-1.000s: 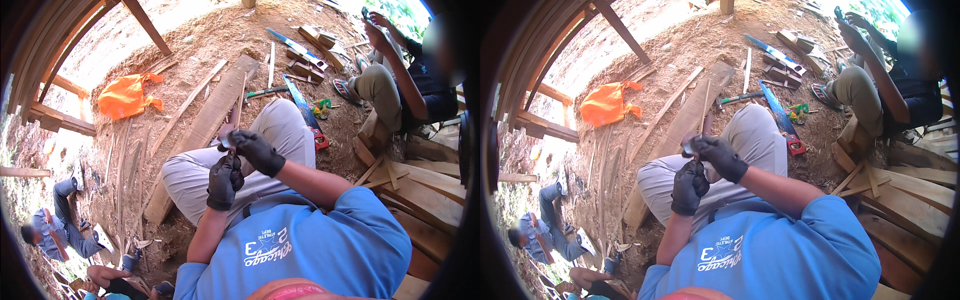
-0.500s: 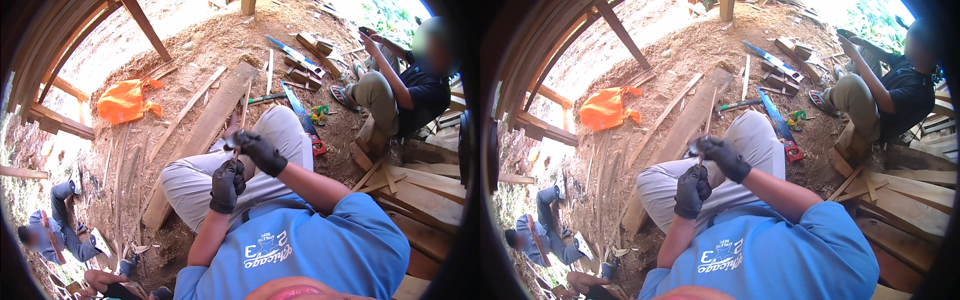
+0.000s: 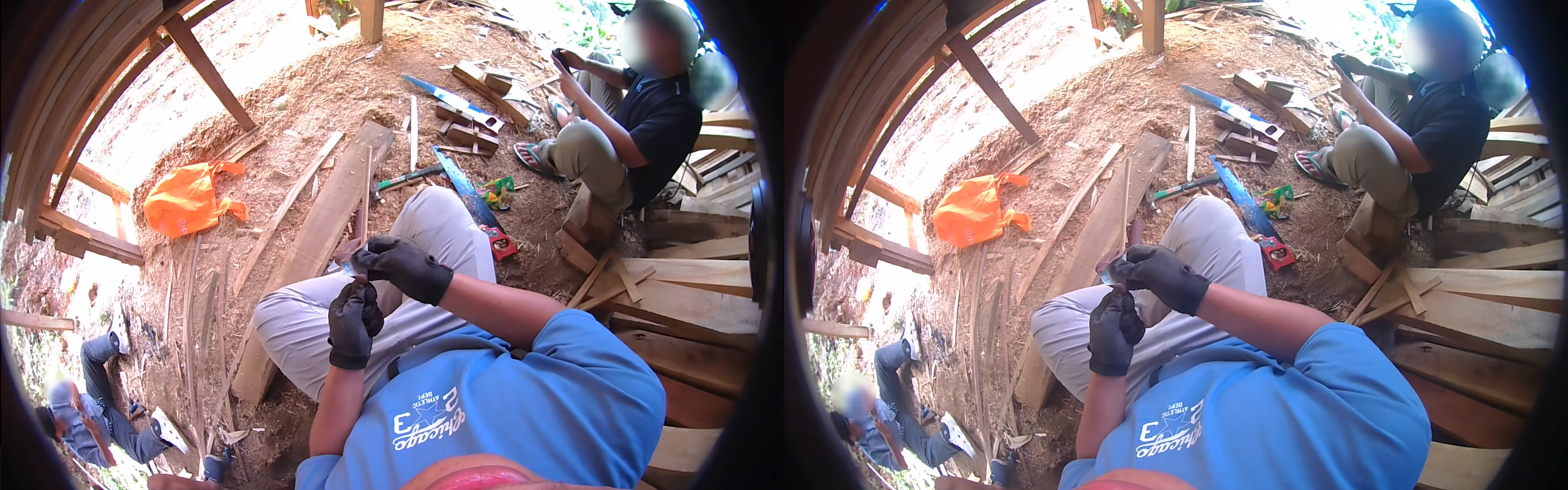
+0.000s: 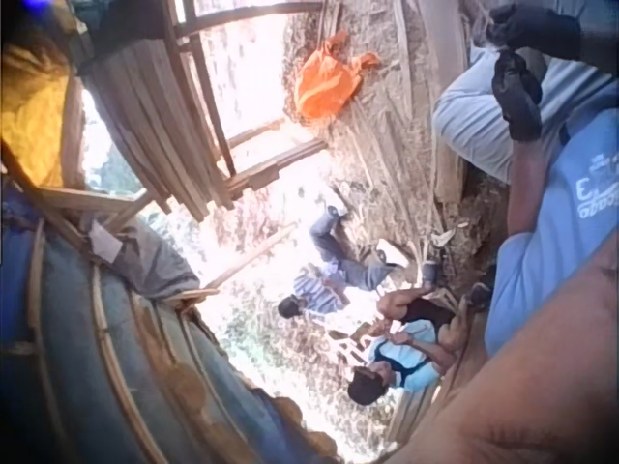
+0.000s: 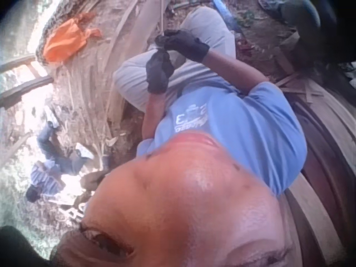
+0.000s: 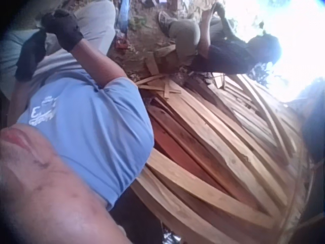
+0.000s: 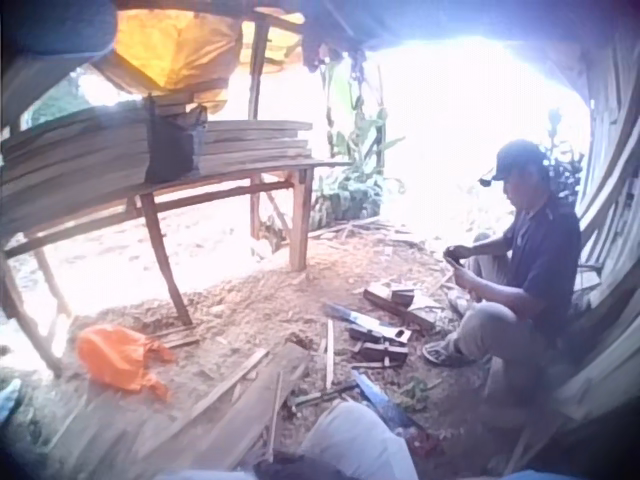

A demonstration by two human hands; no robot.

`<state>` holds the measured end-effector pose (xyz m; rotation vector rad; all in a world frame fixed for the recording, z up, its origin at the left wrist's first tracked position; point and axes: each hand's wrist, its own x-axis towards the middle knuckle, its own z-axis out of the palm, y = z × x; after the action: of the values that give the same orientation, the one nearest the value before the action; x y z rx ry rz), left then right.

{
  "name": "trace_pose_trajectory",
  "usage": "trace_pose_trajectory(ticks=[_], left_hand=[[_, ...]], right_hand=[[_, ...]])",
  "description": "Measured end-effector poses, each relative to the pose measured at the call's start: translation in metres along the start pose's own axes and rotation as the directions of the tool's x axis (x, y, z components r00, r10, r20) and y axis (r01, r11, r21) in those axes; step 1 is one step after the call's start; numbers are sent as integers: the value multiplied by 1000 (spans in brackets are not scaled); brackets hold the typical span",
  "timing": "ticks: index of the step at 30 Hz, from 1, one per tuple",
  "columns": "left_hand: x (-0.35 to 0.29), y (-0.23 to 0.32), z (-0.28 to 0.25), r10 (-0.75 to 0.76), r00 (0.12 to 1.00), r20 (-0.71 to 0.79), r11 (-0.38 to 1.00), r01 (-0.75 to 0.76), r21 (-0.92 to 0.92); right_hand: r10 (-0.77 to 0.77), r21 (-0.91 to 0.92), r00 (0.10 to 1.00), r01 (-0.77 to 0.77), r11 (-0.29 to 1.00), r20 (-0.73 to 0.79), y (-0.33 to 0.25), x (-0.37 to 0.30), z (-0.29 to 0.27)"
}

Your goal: The person sits cross-legged on the ground and uses a knife to shave and shape a thin wooden stick. They rotate the stick frequently to smooth its surface and inspect the progress. The person then picks up a larger piece of wood and uses a hand saw to cut it.

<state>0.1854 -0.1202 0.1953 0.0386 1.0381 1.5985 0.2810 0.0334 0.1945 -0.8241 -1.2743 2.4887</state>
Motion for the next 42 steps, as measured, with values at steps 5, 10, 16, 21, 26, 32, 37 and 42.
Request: trace_pose_trajectory(ticks=[5, 10, 16, 21, 26, 32, 37, 42], left_hand=[[3, -14, -9, 5, 1000, 13, 993, -7, 120], [0, -22, -12, -38, 998, 54, 990, 30, 137], [0, -9, 6, -22, 999, -48, 938, 37, 345], [1, -14, 0, 6, 999, -51, 938, 12, 348], [-4, -26, -8, -73, 995, -65, 977, 84, 195], [-9, -8, 4, 51, 999, -3, 887, -44, 460], [10, -4, 0, 409, 912, 27, 556, -272, 786], [14, -13, -1, 445, 894, -42, 658, -295, 693]], right_hand=[[-53, 192, 996, 66, 979, -69, 33, -4, 5], [-162, 191, 975, 191, 963, -155, 20, 9, -9], [-245, 126, 921, 294, 948, -303, 1, 25, -25], [-62, 180, 954, 118, 977, -292, 39, -15, 12], [-49, -37, 974, 42, 998, -222, 44, -14, -6], [-643, -577, 763, 552, 601, 61, -20, 55, -86], [-332, 26, 933, 339, 941, -138, -15, 33, -8], [-65, 18, 977, 70, 997, -202, 27, -1, 26]])
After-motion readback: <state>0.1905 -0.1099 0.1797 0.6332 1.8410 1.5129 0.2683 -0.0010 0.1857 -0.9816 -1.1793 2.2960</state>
